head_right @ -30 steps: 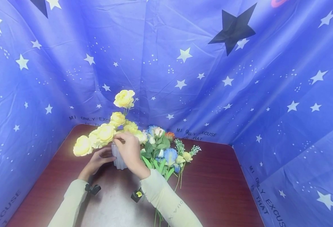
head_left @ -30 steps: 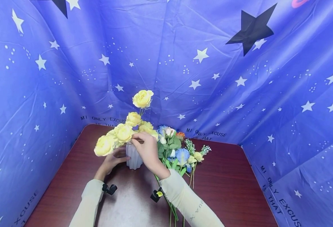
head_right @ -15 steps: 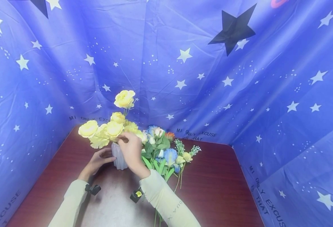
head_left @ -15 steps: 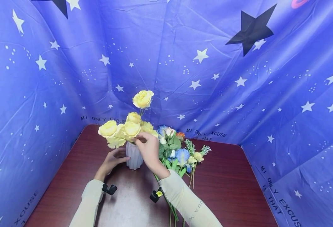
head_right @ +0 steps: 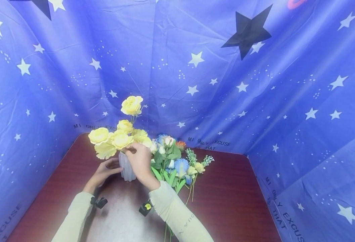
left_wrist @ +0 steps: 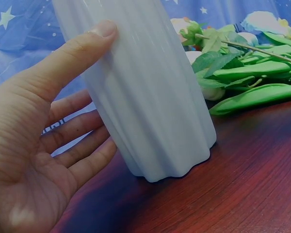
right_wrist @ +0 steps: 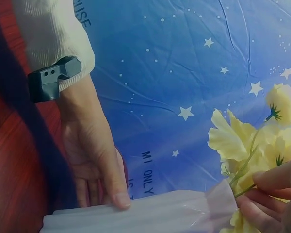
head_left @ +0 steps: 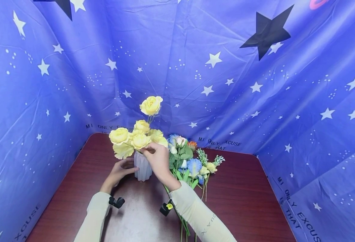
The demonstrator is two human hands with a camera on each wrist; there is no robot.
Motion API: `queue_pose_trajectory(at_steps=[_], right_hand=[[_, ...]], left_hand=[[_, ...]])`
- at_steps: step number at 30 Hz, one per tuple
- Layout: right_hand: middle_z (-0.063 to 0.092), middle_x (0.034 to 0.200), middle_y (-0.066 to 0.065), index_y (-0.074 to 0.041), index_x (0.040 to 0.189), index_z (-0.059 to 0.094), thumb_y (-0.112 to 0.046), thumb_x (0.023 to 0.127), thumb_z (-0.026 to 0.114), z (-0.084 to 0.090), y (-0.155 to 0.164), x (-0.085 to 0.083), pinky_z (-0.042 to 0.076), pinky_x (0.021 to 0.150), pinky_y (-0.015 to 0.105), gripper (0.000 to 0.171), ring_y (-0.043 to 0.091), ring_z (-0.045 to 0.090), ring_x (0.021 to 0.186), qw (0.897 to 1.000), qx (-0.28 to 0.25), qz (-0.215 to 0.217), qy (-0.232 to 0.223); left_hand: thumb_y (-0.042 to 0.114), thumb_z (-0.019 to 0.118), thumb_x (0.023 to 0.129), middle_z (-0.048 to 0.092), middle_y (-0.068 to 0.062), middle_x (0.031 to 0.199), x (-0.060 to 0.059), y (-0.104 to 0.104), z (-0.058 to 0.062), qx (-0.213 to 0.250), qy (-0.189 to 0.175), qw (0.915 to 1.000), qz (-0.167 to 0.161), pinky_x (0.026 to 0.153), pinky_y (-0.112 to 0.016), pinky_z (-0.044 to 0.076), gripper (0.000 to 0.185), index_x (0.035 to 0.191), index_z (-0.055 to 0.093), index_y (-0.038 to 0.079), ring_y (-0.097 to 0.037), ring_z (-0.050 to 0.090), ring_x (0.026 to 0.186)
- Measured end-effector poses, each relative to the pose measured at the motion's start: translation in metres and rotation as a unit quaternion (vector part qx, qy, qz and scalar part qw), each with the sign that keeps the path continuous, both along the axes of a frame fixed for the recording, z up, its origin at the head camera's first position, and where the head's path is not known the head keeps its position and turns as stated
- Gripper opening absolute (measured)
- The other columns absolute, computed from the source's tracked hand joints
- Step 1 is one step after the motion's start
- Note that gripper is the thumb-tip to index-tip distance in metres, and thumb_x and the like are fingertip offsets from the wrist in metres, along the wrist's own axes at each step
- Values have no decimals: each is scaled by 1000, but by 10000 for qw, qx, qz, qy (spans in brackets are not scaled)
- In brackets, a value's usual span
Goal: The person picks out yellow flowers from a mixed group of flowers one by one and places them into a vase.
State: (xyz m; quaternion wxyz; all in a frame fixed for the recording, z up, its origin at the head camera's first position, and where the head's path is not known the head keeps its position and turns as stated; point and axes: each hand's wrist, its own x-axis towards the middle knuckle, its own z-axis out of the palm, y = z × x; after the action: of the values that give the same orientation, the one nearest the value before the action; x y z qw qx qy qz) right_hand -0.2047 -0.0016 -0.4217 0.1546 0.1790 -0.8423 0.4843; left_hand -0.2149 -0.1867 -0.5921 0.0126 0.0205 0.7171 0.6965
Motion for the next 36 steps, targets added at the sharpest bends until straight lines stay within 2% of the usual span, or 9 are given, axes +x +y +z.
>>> queue_pose_trajectory(at_steps=[12,18,28,36], right_hand=[[79,79,4,-8,82,81,-9,84,79,3,1,3,55,65,17,4,13,73,69,10000,77,39,35],[79,80,2,-12,84,82,-13,85,79,5,1,5,54,65,17,4,11,71,68,9998,192,-51,-5],[78,76,1,-14,80,82,-14,85,80,7,1,5,54,63,17,6,12,72,66,9989,428,-192,26],[78,77,2,-12,81,82,-13,85,79,8,2,5,54,62,17,4,9,70,65,9991,331,-101,-235]], left_hand=[[9,80,87,65,-30,127,-1,-1,-1,16,37,10000,-72,84,-23,58,53,133,59,-7,-6,68,103],[8,81,87,65,-30,126,0,-1,0,-11,91,9999,-70,85,-22,58,52,132,59,-7,-6,67,101],[8,80,87,66,-28,126,-1,-1,0,8,122,9999,-30,84,-21,58,52,131,59,-8,-1,67,100],[8,81,86,65,-29,126,-1,-1,-1,-66,103,9999,-2,84,-21,58,52,131,60,-8,0,67,99]])
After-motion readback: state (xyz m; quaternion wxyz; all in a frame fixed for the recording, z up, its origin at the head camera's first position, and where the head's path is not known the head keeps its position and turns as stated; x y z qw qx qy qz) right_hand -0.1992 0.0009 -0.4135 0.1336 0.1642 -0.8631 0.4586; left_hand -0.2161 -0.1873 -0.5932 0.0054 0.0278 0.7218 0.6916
